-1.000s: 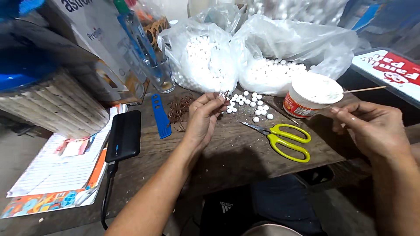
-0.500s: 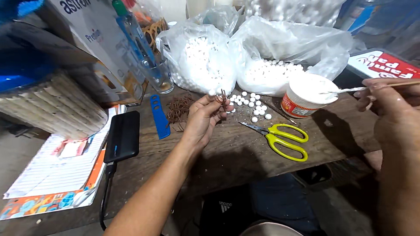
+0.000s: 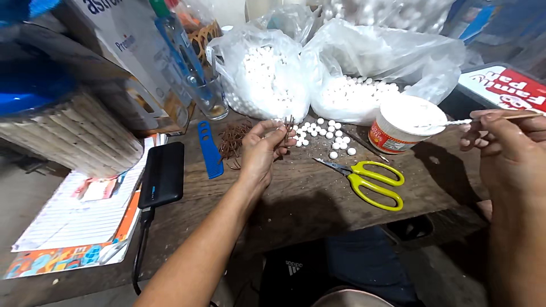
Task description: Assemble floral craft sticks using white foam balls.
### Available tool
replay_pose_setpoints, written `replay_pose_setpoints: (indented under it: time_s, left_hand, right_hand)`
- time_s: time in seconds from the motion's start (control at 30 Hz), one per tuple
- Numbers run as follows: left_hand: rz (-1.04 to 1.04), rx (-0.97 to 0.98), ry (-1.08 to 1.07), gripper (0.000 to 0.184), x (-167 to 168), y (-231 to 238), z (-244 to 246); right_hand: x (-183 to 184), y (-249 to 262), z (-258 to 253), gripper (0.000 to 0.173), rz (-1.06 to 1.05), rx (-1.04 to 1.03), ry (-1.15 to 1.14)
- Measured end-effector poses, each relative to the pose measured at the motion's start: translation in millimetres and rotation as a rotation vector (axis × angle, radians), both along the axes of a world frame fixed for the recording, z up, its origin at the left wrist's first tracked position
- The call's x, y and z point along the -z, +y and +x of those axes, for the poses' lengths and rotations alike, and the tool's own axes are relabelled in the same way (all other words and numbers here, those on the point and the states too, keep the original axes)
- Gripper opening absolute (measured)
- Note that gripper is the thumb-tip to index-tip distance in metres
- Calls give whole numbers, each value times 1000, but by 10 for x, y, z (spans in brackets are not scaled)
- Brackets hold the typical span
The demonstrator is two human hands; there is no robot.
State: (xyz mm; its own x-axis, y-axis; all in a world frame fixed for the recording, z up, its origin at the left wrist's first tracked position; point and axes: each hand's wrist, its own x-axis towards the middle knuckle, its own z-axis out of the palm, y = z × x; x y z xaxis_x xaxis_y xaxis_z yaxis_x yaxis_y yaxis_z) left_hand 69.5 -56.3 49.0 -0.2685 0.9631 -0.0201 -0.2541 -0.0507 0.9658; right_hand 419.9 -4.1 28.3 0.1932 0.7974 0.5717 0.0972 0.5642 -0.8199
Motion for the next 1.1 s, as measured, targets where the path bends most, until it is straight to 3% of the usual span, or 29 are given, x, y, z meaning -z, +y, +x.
replay_pose_setpoints:
  time_s: [0.33, 0.7, 1.1]
  left_hand:
    - [116, 41, 15, 28, 19, 7, -10]
    - [145, 28, 112, 18, 23, -34, 14]
    - [282, 69, 312, 17, 68, -61, 24]
  right_hand:
    - [4, -39, -25, 18, 16, -9, 26]
    - [36, 1, 127, 20, 0, -23, 104]
    - [20, 16, 186, 30, -87, -53, 335]
